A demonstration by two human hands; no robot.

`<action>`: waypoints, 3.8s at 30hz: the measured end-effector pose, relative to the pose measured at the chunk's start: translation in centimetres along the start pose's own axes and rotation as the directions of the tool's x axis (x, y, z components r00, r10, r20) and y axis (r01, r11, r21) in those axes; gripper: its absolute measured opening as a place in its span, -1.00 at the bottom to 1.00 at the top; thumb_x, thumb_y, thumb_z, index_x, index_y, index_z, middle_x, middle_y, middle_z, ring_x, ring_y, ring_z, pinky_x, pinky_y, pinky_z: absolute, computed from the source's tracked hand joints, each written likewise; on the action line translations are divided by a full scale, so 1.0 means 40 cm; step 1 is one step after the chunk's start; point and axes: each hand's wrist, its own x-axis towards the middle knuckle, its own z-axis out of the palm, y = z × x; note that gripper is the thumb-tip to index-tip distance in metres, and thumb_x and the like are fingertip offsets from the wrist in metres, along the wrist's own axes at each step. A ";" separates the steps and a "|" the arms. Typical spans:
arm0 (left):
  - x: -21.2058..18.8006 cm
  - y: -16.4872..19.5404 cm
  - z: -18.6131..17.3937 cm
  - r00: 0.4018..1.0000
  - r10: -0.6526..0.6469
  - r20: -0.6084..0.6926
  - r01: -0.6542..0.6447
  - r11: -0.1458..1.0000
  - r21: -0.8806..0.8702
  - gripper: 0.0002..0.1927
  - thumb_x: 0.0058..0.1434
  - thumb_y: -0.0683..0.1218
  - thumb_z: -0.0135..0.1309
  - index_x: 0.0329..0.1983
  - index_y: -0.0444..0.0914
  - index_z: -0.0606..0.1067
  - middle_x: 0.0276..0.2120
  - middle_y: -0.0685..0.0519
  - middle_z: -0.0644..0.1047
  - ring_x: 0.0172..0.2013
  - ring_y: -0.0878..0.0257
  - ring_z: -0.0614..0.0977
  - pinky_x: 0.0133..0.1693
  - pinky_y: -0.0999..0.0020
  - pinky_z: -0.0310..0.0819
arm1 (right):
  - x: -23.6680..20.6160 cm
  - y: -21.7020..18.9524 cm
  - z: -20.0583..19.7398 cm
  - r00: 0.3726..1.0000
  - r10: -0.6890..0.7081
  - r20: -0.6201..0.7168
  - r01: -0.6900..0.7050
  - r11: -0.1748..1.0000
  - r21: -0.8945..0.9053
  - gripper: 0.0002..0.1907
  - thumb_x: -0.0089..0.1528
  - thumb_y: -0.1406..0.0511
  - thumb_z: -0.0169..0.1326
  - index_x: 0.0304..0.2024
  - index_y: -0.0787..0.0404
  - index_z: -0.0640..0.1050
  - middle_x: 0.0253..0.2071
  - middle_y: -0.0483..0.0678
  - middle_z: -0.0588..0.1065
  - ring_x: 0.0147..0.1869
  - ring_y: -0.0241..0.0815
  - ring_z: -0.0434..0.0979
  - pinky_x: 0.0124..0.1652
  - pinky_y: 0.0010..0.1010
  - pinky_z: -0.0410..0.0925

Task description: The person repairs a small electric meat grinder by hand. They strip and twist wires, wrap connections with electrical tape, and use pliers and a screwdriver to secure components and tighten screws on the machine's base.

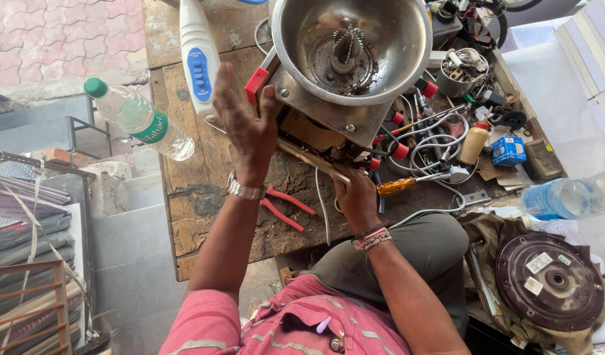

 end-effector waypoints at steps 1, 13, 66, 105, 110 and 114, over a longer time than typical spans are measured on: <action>0.007 0.005 0.009 0.998 0.065 -0.024 -0.062 0.989 0.132 -0.17 0.42 0.37 -0.07 0.54 -0.19 0.09 0.51 -0.07 0.23 0.55 0.01 0.13 0.53 -0.15 -0.16 | 0.007 -0.003 -0.003 0.999 0.035 0.006 -0.035 0.999 -0.011 -0.79 0.30 0.25 0.19 -0.08 0.21 0.65 -0.30 0.07 0.58 -0.22 0.08 0.57 -0.17 -0.12 0.41; 0.030 0.045 0.052 0.912 0.409 -0.039 -0.357 0.836 0.417 -0.42 0.52 0.32 -0.18 0.45 -0.02 0.19 0.51 0.06 0.14 0.57 -0.10 -0.07 0.48 -0.36 -0.59 | 0.071 -0.009 -0.054 0.981 0.191 -0.009 -0.180 0.906 -0.384 -0.51 0.24 -0.09 0.13 -0.56 0.11 0.67 -0.64 0.04 0.53 -0.54 0.09 0.57 -0.48 -0.12 0.39; -0.001 0.018 -0.041 0.772 -0.235 0.591 0.611 0.530 -0.588 -0.30 0.19 -0.20 0.33 0.36 -0.25 0.30 -0.06 0.07 0.48 -0.13 0.26 0.52 -0.19 0.40 0.44 | -0.043 0.201 -0.184 0.980 -0.131 0.153 0.190 0.854 -0.485 -0.79 0.11 0.26 0.17 -0.19 0.05 0.59 -0.02 0.04 0.54 0.17 0.07 0.43 0.02 -0.04 0.26; 0.004 0.026 -0.035 0.753 -0.205 0.625 0.637 0.464 -0.616 -0.34 0.14 -0.16 0.34 0.26 -0.23 0.31 -0.03 0.07 0.53 -0.03 0.30 0.58 0.03 0.36 0.54 | 0.344 -0.345 -0.629 0.879 -0.475 -0.030 0.473 0.865 0.170 -0.51 0.46 0.35 0.11 0.35 0.15 0.21 -0.04 0.03 0.57 0.00 -0.17 0.68 -0.07 -0.42 0.61; 0.004 0.024 -0.031 0.755 -0.207 0.622 0.637 0.456 -0.621 -0.34 0.14 -0.16 0.34 0.27 -0.23 0.32 -0.03 0.06 0.52 -0.02 0.29 0.58 0.04 0.35 0.54 | 0.379 -0.322 -0.561 0.907 -0.363 -0.212 0.411 0.872 0.266 -0.76 0.55 0.21 -0.18 0.14 0.21 0.36 -0.05 -0.01 0.57 -0.09 -0.26 0.61 -0.13 -0.48 0.52; 0.004 0.018 -0.028 0.756 -0.213 0.619 0.631 0.486 -0.604 -0.33 0.14 -0.16 0.35 0.27 -0.24 0.32 -0.01 0.05 0.54 0.00 0.29 0.58 0.05 0.36 0.53 | 0.414 -0.304 -0.474 0.893 -0.088 -0.441 0.437 0.399 0.806 -0.72 0.57 0.22 -0.03 -0.17 0.30 0.47 -0.35 -0.07 0.48 -0.37 -0.35 0.45 -0.32 -0.42 0.45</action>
